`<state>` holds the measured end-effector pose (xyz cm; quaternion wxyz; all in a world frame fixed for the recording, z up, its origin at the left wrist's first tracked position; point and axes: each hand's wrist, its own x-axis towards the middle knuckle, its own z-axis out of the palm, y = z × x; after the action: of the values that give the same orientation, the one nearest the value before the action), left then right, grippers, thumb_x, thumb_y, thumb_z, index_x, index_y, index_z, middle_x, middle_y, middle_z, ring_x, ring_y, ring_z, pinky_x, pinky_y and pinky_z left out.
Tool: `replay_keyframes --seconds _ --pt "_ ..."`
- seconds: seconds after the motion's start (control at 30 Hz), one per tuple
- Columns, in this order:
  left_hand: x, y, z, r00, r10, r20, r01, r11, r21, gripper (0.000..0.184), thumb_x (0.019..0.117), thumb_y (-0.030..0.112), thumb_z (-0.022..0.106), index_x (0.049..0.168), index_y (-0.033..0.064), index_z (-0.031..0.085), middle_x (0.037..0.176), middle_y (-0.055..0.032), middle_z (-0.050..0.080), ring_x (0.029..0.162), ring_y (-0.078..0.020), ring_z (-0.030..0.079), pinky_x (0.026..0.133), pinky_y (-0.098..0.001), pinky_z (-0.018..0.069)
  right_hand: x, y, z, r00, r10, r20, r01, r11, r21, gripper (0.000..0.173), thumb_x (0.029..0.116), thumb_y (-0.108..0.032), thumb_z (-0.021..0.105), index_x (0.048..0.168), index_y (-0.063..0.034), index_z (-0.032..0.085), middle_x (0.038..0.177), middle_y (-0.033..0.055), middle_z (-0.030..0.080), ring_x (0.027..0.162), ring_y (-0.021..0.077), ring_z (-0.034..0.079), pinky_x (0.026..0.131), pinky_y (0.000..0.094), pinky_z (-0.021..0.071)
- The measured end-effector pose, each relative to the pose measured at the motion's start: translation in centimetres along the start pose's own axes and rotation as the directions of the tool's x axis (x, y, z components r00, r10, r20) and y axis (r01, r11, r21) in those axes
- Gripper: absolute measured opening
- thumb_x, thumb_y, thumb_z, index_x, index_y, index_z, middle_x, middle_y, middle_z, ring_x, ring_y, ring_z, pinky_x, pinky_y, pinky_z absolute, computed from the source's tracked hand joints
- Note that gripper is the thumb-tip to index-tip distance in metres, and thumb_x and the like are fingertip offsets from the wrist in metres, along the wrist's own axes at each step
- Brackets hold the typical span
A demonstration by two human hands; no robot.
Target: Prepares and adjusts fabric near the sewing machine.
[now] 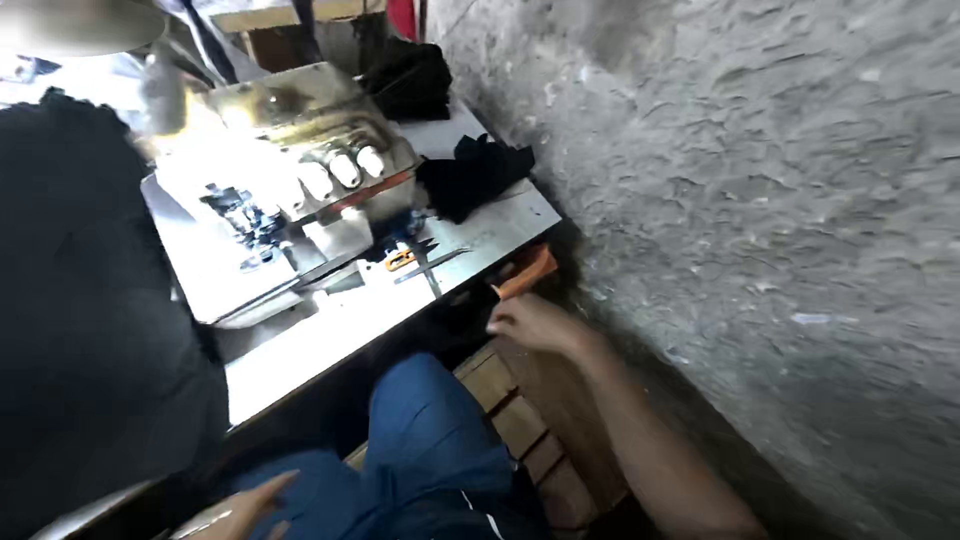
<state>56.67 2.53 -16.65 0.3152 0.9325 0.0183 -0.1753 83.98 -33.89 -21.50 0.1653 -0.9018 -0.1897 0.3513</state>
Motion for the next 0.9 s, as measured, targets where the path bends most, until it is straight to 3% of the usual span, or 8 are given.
replay_keyframes --seconds 0.07,0.13,0.27,0.37,0.53,0.6,0.73,0.9 --pt "6.2 1.8 3.5 0.945 0.258 0.200 -0.243 0.965 -0.098 0.035 0.1009 0.017 0.064 0.134 0.0063 0.066 0.118 -0.0145 0.073 0.109 -0.0326 0.071 0.097 -0.0570 0.0543 0.7 3.2 -2.6 0.971 0.067 -0.230 -0.078 0.996 -0.039 0.028 0.1072 -0.024 0.055 0.117 -0.0052 0.074 0.118 0.0177 0.072 0.115 0.0349 0.067 0.103 0.0575 0.0496" --pt "10.9 4.9 5.9 0.875 0.351 0.332 -0.332 0.936 -0.113 0.033 0.1001 0.022 0.066 0.132 0.0120 0.068 0.118 -0.0112 0.073 0.110 -0.0316 0.070 0.097 -0.0576 0.0536 3.4 5.2 -3.4 0.951 -0.005 -0.309 -0.035 0.992 -0.124 0.026 0.1072 -0.021 0.054 0.115 -0.0069 0.075 0.119 0.0142 0.071 0.115 0.0319 0.067 0.103 0.0552 0.0507" --pt "16.9 11.6 7.6 0.868 0.379 0.319 -0.430 0.896 0.106 0.029 0.1025 0.025 0.060 0.128 0.0159 0.069 0.117 -0.0107 0.072 0.111 -0.0313 0.069 0.097 -0.0546 0.0530 7.8 5.4 -3.5 0.991 0.135 -0.020 -0.134 0.934 -0.330 0.034 0.1089 -0.028 0.049 0.115 -0.0025 0.071 0.119 0.0219 0.069 0.115 0.0411 0.065 0.096 0.0636 0.0510" --pt "18.3 13.0 9.3 0.851 0.412 0.326 -0.435 0.900 -0.002 0.027 0.1038 0.022 0.058 0.127 0.0145 0.069 0.119 -0.0120 0.072 0.114 -0.0319 0.068 0.099 -0.0534 0.0526 9.1 5.3 -3.3 0.966 0.210 0.149 -0.136 0.907 -0.398 0.041 0.1101 -0.028 0.043 0.124 0.0021 0.067 0.130 0.0263 0.064 0.126 0.0450 0.059 0.104 0.0668 0.0438" --pt "18.1 11.8 11.1 0.719 0.239 0.652 -0.332 0.943 0.020 0.033 0.1068 0.026 0.053 0.135 0.0147 0.065 0.125 -0.0156 0.070 0.120 -0.0370 0.065 0.103 -0.0599 0.0478 9.8 6.0 -3.2 0.940 0.252 0.230 -0.139 0.898 -0.418 0.044 0.1106 -0.026 0.040 0.126 0.0073 0.064 0.136 0.0288 0.060 0.133 0.0453 0.052 0.110 0.0653 0.0374" --pt "18.2 11.4 11.4 0.709 0.213 0.672 -0.317 0.948 0.034 0.034 0.1069 0.027 0.053 0.136 0.0157 0.064 0.126 -0.0152 0.069 0.121 -0.0369 0.064 0.103 -0.0599 0.0478 9.9 6.3 -3.4 0.938 0.257 0.234 -0.145 0.901 -0.409 0.046 0.1115 -0.027 0.038 0.128 0.0079 0.062 0.137 0.0293 0.059 0.135 0.0453 0.051 0.112 0.0648 0.0359" --pt "18.5 11.8 11.9 0.718 0.192 0.669 -0.310 0.949 0.060 0.034 0.1079 0.028 0.051 0.137 0.0145 0.063 0.127 -0.0163 0.068 0.123 -0.0367 0.063 0.105 -0.0576 0.0468 10.2 5.8 -3.3 0.918 0.307 0.252 -0.166 0.873 -0.458 0.044 0.1069 -0.032 0.050 0.122 0.0058 0.067 0.136 0.0267 0.061 0.136 0.0444 0.049 0.114 0.0646 0.0325" --pt "19.0 12.2 12.7 0.688 0.262 0.677 -0.346 0.938 -0.011 0.031 0.1071 0.026 0.052 0.132 0.0138 0.066 0.123 -0.0163 0.069 0.120 -0.0368 0.064 0.102 -0.0583 0.0492 10.3 5.1 -2.8 0.872 0.386 0.301 -0.185 0.829 -0.527 0.051 0.1047 -0.039 0.053 0.125 0.0054 0.067 0.147 0.0300 0.051 0.146 0.0486 0.035 0.114 0.0701 0.0276"
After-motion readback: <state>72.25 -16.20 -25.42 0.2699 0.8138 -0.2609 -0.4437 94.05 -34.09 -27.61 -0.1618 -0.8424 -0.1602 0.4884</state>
